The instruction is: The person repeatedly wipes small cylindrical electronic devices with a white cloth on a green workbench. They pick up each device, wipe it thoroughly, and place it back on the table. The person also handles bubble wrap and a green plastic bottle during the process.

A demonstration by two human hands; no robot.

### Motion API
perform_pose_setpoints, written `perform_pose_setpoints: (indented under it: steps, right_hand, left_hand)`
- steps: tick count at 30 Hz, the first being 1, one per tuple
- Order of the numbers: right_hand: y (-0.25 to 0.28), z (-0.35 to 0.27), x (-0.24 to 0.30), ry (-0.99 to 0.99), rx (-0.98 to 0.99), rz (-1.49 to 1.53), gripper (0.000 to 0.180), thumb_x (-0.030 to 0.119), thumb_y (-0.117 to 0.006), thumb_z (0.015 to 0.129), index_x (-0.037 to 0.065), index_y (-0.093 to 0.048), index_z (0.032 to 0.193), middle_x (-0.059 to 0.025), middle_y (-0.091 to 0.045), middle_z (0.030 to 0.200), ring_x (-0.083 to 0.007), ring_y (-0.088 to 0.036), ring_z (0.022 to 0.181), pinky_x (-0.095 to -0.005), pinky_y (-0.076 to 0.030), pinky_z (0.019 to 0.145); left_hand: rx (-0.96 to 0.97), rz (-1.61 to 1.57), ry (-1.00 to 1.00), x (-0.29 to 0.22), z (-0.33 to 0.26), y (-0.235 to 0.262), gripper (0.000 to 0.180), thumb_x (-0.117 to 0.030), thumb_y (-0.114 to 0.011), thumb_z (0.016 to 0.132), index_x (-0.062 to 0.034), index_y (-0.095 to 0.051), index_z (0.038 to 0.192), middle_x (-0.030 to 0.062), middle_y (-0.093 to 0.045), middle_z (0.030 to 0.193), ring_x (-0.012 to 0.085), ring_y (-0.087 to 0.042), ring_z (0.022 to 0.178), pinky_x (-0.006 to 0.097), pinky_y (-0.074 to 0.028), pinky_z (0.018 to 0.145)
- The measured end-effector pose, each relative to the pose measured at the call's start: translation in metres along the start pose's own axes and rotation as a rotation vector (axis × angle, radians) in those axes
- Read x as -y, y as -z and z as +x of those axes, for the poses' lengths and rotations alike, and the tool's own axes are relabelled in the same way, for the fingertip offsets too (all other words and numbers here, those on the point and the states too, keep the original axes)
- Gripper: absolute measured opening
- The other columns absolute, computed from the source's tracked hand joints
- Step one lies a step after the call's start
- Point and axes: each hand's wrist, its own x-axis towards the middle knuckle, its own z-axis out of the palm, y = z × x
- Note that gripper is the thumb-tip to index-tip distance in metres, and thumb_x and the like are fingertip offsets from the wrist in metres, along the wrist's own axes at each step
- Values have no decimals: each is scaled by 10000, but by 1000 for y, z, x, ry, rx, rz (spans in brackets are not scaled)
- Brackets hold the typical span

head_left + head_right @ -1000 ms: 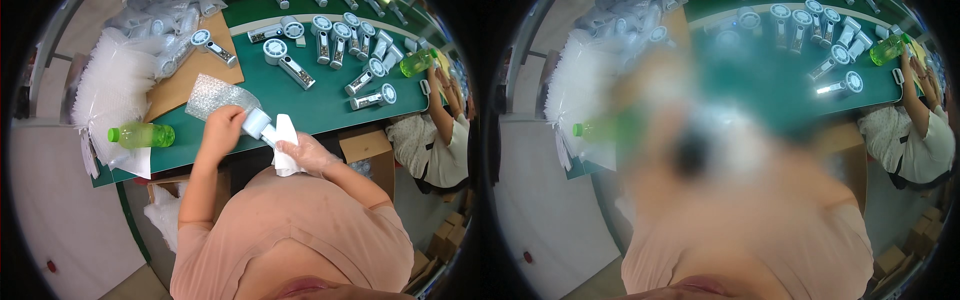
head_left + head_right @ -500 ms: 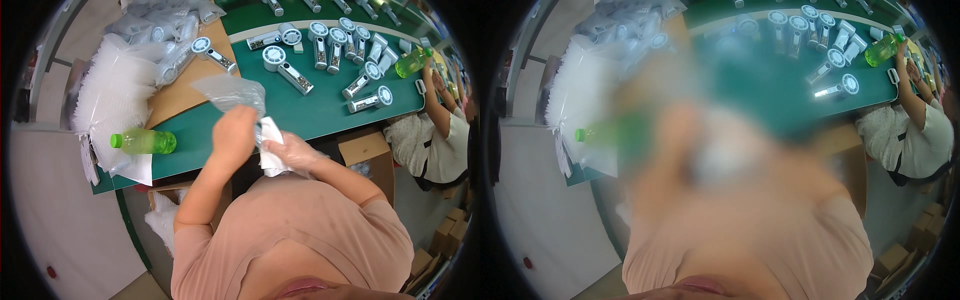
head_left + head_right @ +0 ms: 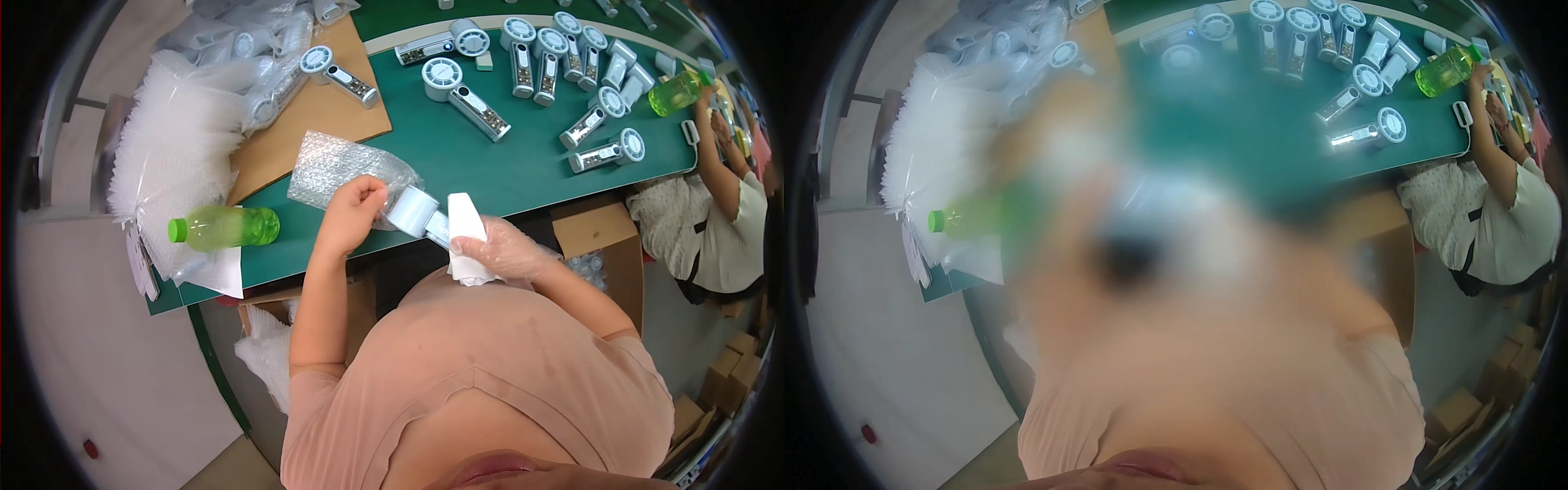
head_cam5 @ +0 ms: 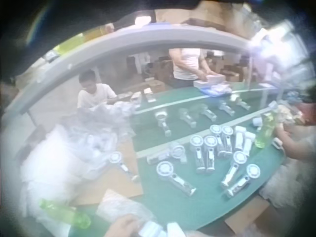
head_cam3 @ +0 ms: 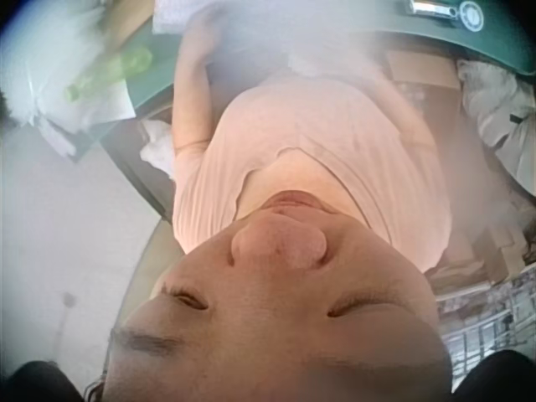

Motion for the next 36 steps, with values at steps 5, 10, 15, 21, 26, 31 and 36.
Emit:
perform_pose_setpoints:
  steps: [5, 10, 15, 21, 26, 31, 36]
  right_hand:
    - [-7, -4, 14, -51, -34, -32, 338, 231, -671, 968, -21, -582, 1174, -86, -643, 964, -164, -644, 805, -330, -558, 707]
    - [-1, 2, 16, -59, -45, -136, 348, 268, -665, 977, -18, -585, 1160, -71, -634, 951, -154, -637, 842, -319, -539, 756]
    - [-25, -11, 38, -19, -65, -124, 368, 310, -652, 987, -8, -598, 1165, -66, -651, 970, -150, -636, 848, -316, -534, 753]
    - [-13, 18, 7, 32, -39, -3, 376, 349, -633, 996, 4, -600, 1142, -65, -661, 950, -144, -638, 820, -307, -531, 704]
    - [-13, 23, -4, 152, 18, 173, 517, 495, -564, 1000, -1, -597, 1142, -88, -672, 892, -170, -648, 691, -308, -515, 545]
    - [-26, 17, 14, 113, 222, 326, 518, 510, -523, 1011, 13, -557, 1150, -109, -656, 823, -209, -620, 569, -332, -475, 418]
    - [-28, 42, 10, 142, 71, 644, 466, 494, -513, 1022, 45, -548, 1142, -89, -648, 843, -185, -589, 540, -305, -473, 420]
  left_hand:
    - [-82, 222, -180, -20, -11, -4, 100, -84, -611, 950, 6, -650, 933, 56, -642, 782, 165, -588, 702, 303, -464, 636]
    - [-195, 690, -492, -55, -42, -29, 84, -68, -607, 912, 4, -651, 918, 200, -657, 854, 391, -639, 795, 446, -498, 699]
    - [-294, 833, -605, -48, -26, -39, 63, -69, -598, 852, -8, -608, 867, 177, -632, 844, 394, -611, 795, 485, -488, 685]
    - [-166, 927, -756, -44, -39, -63, 98, -43, -624, 807, -23, -595, 899, 138, -612, 847, 341, -608, 782, 449, -486, 648]
    - [-587, 709, -622, -43, -49, -55, 215, -111, -722, 822, -10, -586, 954, 137, -594, 823, 327, -595, 758, 410, -483, 653]
    - [-624, 476, -549, 0, -21, -49, 97, -59, -631, 856, -12, -549, 878, 177, -575, 789, 374, -581, 729, 445, -455, 630]
    - [-481, 580, -652, -4, -23, -69, 68, -36, -614, 848, -18, -553, 874, 176, -576, 800, 378, -583, 701, 432, -462, 610]
